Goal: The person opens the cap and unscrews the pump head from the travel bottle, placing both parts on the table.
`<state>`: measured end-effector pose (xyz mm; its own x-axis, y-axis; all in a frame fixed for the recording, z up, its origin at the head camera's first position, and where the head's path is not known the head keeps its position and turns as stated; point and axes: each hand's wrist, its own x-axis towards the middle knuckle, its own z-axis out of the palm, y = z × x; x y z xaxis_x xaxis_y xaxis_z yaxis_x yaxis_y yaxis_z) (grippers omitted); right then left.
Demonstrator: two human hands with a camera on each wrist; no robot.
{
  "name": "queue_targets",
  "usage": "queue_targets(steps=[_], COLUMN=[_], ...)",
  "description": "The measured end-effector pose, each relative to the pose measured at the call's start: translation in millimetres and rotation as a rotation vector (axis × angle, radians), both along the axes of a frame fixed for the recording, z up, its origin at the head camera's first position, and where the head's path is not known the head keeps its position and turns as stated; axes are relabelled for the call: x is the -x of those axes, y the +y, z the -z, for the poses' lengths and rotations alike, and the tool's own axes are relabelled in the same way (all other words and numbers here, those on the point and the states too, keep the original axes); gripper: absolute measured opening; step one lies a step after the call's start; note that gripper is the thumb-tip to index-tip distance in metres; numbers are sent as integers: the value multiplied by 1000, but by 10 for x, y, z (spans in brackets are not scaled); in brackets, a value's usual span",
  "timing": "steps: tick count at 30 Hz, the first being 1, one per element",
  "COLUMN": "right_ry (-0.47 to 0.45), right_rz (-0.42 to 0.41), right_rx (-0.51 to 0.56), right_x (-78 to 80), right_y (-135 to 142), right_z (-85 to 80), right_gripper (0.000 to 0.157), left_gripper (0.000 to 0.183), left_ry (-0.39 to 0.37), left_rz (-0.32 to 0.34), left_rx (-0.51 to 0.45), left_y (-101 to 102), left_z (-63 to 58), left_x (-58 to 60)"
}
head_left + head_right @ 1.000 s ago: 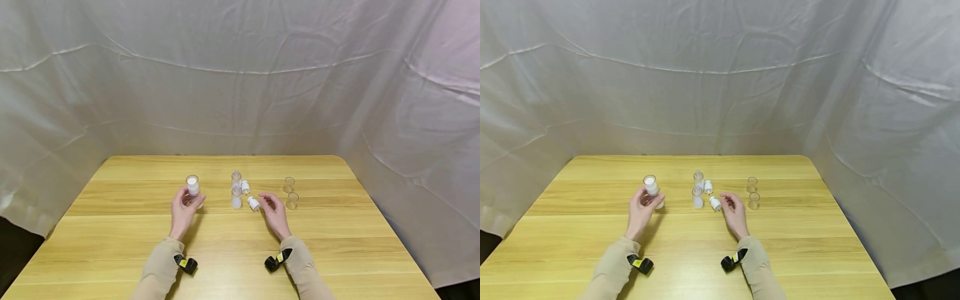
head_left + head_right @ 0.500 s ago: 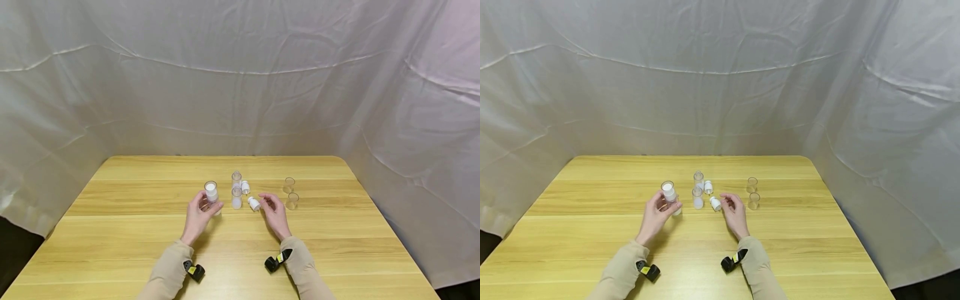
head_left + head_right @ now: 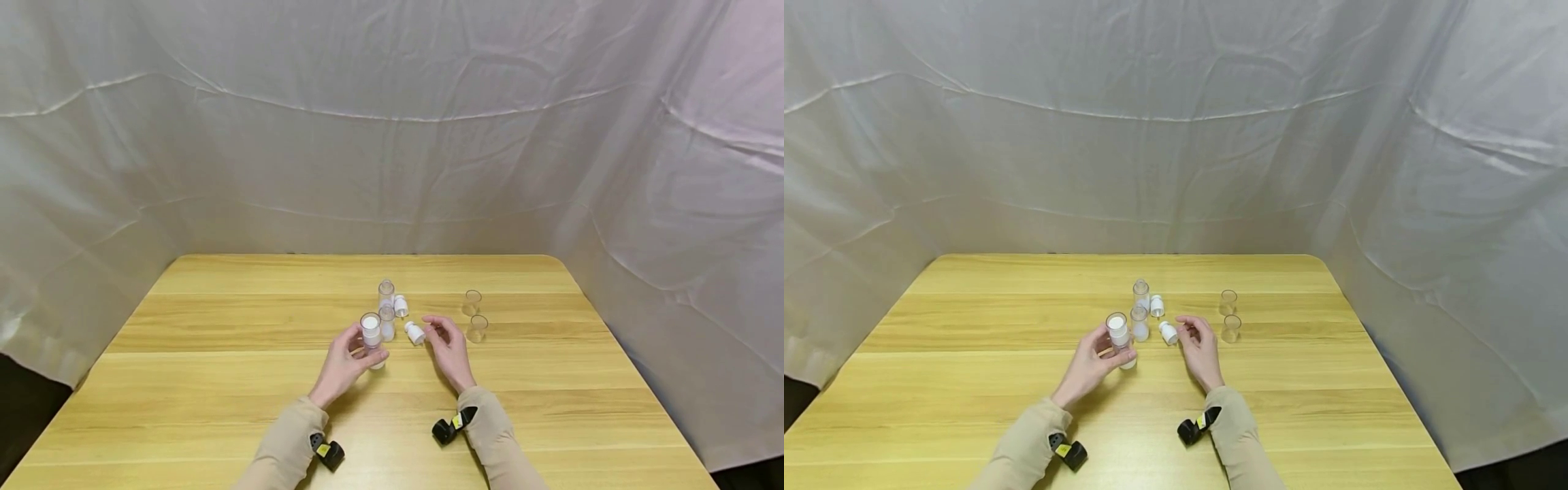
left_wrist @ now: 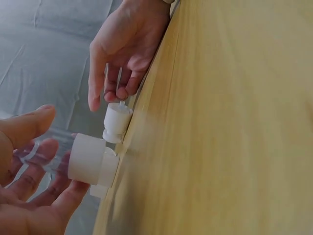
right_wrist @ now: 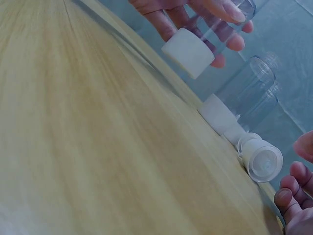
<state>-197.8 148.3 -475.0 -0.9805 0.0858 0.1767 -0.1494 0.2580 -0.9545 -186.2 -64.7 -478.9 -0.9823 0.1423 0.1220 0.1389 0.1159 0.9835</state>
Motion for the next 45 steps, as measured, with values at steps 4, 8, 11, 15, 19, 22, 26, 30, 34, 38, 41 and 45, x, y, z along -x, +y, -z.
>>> queue_targets(steps=[4,8,11,15,19,22,26,30,34,38,41,45], right_ry=[1,0,9,22,46,75,124,186,224,253,270,274], right_rz=[-2,-6,1,14,10,4,-5,-19,-62,-111,-165,-276], right_rx=[-1,-3,0,9,10,31,123,243,319,346,355,367], right_x=[4,10,101,212,204,202,203,199,189,170,149,109], right_y=[1,1,20,46,39,37,40,38,34,23,5,-44], right_z=[-2,3,167,377,379,389,392,361,309,243,185,95], right_gripper=[24,24,23,21,21,22,24,27,31,32,35,42], left_gripper=[50,53,55,55,54,54,53,54,54,54,53,52], left_ry=[-21,-14,-5,-13,-21,-16,-10,-13,-23,-20,-14,-8], left_rz=[72,162,212,235,234,238,243,238,230,229,231,237], left_rx=[4,4,6,28,52,59,65,70,72,74,72,65], left_y=[1,-18,-42,-63,-70,-70,-71,-70,-67,-69,-70,-75], left_z=[11,45,62,71,72,72,76,86,101,111,112,115], left_x=[-6,-4,-5,-9,-10,-9,-11,-11,-9,-4,-2,-2])
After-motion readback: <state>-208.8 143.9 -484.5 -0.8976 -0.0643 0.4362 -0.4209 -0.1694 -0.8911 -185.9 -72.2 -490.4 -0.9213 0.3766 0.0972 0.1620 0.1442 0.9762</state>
